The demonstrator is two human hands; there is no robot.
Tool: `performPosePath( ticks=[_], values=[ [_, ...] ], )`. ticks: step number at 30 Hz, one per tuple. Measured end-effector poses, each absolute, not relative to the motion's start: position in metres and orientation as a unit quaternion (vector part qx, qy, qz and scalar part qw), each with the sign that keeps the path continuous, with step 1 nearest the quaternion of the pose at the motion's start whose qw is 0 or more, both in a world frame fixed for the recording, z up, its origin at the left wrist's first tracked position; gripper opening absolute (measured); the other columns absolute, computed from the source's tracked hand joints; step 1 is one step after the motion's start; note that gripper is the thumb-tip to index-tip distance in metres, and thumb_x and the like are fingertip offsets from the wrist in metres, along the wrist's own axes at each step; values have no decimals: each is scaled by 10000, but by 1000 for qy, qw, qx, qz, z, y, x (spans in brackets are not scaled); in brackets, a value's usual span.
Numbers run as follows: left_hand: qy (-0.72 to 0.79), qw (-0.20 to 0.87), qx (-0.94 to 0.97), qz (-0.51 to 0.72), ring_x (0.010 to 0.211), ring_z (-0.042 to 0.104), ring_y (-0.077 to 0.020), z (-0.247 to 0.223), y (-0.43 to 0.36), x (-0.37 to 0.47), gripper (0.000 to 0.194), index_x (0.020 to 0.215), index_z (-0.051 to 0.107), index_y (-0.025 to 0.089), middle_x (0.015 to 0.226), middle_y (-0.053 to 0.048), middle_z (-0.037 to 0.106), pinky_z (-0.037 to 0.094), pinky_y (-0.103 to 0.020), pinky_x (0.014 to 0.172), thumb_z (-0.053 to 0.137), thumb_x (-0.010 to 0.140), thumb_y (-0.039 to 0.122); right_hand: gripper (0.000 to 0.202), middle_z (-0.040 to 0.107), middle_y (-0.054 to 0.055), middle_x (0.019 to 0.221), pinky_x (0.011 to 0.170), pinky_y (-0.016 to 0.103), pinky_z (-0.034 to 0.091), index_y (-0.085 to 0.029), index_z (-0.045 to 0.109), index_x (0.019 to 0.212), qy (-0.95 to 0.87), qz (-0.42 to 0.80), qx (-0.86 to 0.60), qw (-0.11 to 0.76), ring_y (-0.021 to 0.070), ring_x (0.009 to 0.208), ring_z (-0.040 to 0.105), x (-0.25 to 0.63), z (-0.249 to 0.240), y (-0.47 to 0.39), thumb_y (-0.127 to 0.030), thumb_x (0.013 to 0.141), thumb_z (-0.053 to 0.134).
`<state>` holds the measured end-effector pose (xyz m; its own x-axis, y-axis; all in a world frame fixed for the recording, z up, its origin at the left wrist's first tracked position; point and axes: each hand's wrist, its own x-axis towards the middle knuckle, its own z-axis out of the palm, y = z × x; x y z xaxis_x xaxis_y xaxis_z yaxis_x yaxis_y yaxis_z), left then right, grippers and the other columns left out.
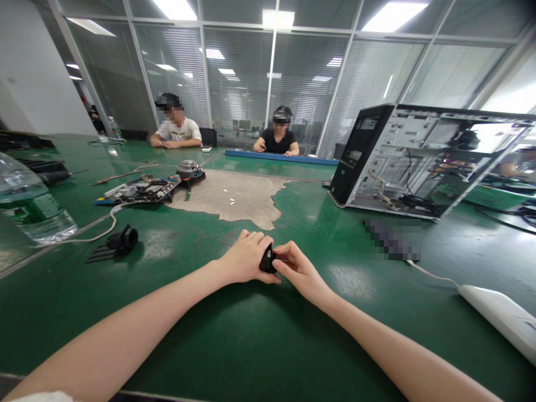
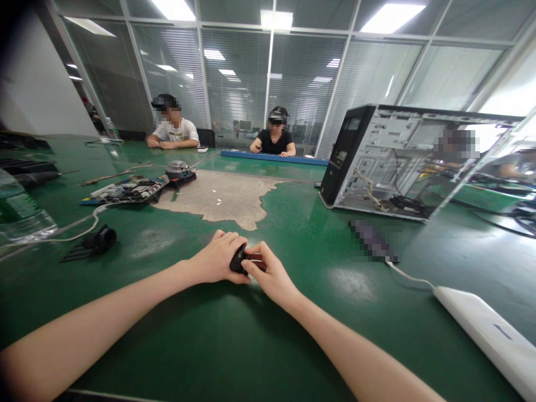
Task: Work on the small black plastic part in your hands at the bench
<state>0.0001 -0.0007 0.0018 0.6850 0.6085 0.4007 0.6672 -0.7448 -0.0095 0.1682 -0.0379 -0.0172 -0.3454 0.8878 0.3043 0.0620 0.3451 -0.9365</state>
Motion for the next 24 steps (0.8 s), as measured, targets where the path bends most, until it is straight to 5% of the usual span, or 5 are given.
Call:
performPosePath(
  ticks=[24],
  values=[
    [-351, 76, -915, -186, 818, 501, -236, 3, -2, 1, 692, 978, 467, 147, 872, -69, 538, 305, -353, 754, 556, 566, 696, 277, 549, 28, 951, 819, 364, 461, -215, 444, 994, -692, 449, -372, 426, 170, 910, 557, 170, -19, -37, -272, 763, 585]
  ],
)
